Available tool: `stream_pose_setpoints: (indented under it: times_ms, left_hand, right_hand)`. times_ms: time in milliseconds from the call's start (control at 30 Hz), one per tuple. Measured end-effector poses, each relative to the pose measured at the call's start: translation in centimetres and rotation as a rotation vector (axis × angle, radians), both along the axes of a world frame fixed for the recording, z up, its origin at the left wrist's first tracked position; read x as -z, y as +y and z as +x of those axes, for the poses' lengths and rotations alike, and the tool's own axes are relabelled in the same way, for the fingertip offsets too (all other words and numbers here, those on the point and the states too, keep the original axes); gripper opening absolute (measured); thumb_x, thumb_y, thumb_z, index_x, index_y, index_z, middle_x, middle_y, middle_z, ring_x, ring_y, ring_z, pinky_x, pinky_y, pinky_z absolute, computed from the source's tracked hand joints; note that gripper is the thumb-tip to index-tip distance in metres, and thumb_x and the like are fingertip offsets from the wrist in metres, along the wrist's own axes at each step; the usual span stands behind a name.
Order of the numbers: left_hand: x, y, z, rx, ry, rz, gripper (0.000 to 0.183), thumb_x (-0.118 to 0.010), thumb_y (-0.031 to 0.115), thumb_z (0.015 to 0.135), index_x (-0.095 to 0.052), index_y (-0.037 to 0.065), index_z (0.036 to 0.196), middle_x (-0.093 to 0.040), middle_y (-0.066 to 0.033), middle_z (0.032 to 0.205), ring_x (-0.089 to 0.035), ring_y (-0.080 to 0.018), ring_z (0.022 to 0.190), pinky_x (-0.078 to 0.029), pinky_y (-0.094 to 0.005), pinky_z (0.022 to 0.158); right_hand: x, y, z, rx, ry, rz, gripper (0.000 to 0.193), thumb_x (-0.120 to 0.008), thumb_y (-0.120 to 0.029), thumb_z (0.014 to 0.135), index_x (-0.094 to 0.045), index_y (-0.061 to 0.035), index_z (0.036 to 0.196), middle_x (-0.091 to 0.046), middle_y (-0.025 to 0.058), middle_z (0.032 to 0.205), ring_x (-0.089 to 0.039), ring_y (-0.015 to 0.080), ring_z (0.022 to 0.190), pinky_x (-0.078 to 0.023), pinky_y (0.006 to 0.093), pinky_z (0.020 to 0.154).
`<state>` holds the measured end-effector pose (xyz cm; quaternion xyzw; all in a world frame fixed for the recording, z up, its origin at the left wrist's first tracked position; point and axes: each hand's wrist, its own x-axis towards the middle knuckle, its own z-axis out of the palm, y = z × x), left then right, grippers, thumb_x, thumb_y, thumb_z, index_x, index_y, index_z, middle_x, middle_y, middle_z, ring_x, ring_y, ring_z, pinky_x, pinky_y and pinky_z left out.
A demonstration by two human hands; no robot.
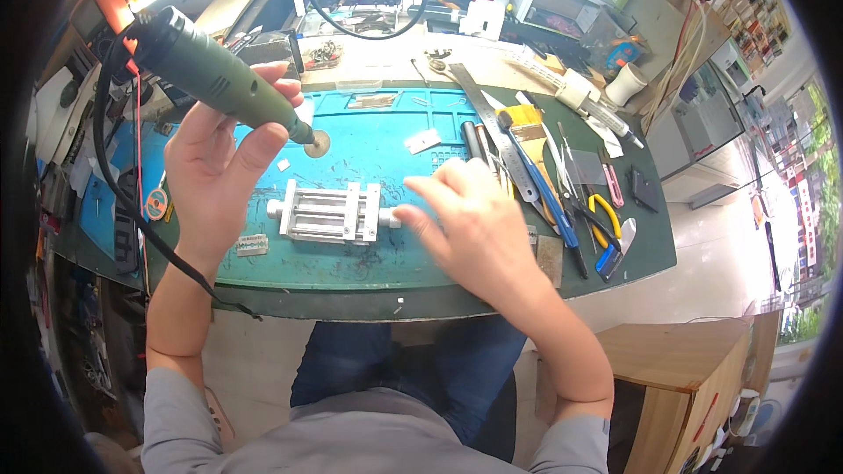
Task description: The person uses a rotary tool to grind or polish small metal components held in a vise on a workbench. They repeatedly adjust the tool and the parts, occasionally using a brush to clear debris. The task involves precise hand movements and tool handling.
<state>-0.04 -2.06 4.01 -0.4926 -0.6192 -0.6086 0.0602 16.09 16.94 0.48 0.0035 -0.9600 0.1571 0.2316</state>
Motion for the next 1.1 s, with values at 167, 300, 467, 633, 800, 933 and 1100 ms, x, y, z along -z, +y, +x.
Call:
stream_pose_setpoints:
  times_ms: [167, 300, 467, 633, 800, 933, 1100]
  left_hand:
    - [0.0, -0.2, 0.0, 0.012, -0.069, 0.012, 0.034, -0.07, 0.007, 0.087, -0.059, -0.005, 0.117, -0.062, -0.0166, 0.12, -0.062, -0.0222, 0.105, -0.049, -0.0369, 0.094]
    - [0.2, -0.4, -0.2, 0.015, -0.082, 0.006, 0.037, -0.07, 0.007, 0.087, -0.059, -0.005, 0.119, -0.062, -0.0164, 0.12, -0.063, -0.0216, 0.104, -0.049, -0.0364, 0.094]
    - [0.5, 0.1, 0.2, 0.022, -0.092, 0.025, 0.035, -0.078, 0.009, 0.079, -0.067, 0.0, 0.111, -0.069, -0.0056, 0.097, -0.063, -0.0137, 0.091, -0.048, -0.0301, 0.087]
    - [1.7, 0.7, 0.7, -0.007, -0.02, -0.03, 0.038, -0.082, 0.012, 0.075, -0.068, 0.002, 0.109, -0.069, -0.0054, 0.09, -0.064, -0.0145, 0.084, -0.05, -0.0298, 0.079]
    - [2.2, 0.7, 0.8, 0.139, -0.073, -0.169, 0.039, -0.075, 0.004, 0.082, -0.062, -0.001, 0.118, -0.064, -0.0104, 0.119, -0.063, -0.017, 0.102, -0.048, -0.0344, 0.093]
    - [2.4, 1.1, 1.2, 0.171, -0.12, -0.188, 0.038, -0.075, 0.005, 0.082, -0.063, 0.0, 0.118, -0.066, -0.0095, 0.115, -0.062, -0.0162, 0.103, -0.046, -0.0347, 0.094]
    - [2.7, 1.2, 1.2, 0.184, -0.085, -0.221, 0.038, -0.075, 0.005, 0.082, -0.063, 0.0, 0.117, -0.066, -0.0096, 0.113, -0.062, -0.0169, 0.103, -0.046, -0.0348, 0.093]
  right_hand:
    - [1.2, -0.1, 0.0, -0.091, -0.037, -0.088, 0.021, -0.071, -0.019, 0.083, -0.067, -0.0064, 0.1, -0.058, 0.0071, 0.084, -0.058, 0.0251, 0.083, -0.048, 0.0358, 0.072]
    - [0.6, -0.5, 0.0, -0.074, -0.033, -0.21, 0.017, -0.071, -0.015, 0.082, -0.067, -0.0064, 0.097, -0.058, 0.0065, 0.082, -0.058, 0.0244, 0.08, -0.048, 0.0345, 0.068]
    - [1.5, -0.1, 0.4, -0.127, 0.08, -0.201, 0.016, -0.07, -0.015, 0.083, -0.069, -0.0071, 0.096, -0.059, 0.0066, 0.078, -0.058, 0.0243, 0.073, -0.047, 0.034, 0.063]
    - [1.9, -0.1, 0.1, -0.08, 0.099, -0.172, 0.014, -0.07, -0.016, 0.084, -0.071, -0.0073, 0.094, -0.059, 0.0069, 0.075, -0.058, 0.0233, 0.069, -0.047, 0.0335, 0.061]
    - [1.8, 0.0, 0.4, -0.126, 0.138, -0.223, 0.016, -0.07, -0.01, 0.083, -0.071, -0.005, 0.097, -0.059, 0.0078, 0.073, -0.055, 0.0212, 0.065, -0.044, 0.0316, 0.06]
    - [2.1, -0.2, 0.1, -0.094, 0.097, -0.148, 0.011, -0.068, -0.014, 0.084, -0.07, -0.0069, 0.091, -0.057, 0.0072, 0.071, -0.058, 0.0247, 0.066, -0.045, 0.0352, 0.057]
    - [2.3, -0.3, 0.1, -0.084, 0.101, -0.153, 0.012, -0.069, -0.015, 0.083, -0.07, -0.007, 0.093, -0.057, 0.0075, 0.071, -0.058, 0.0252, 0.067, -0.046, 0.0355, 0.057]
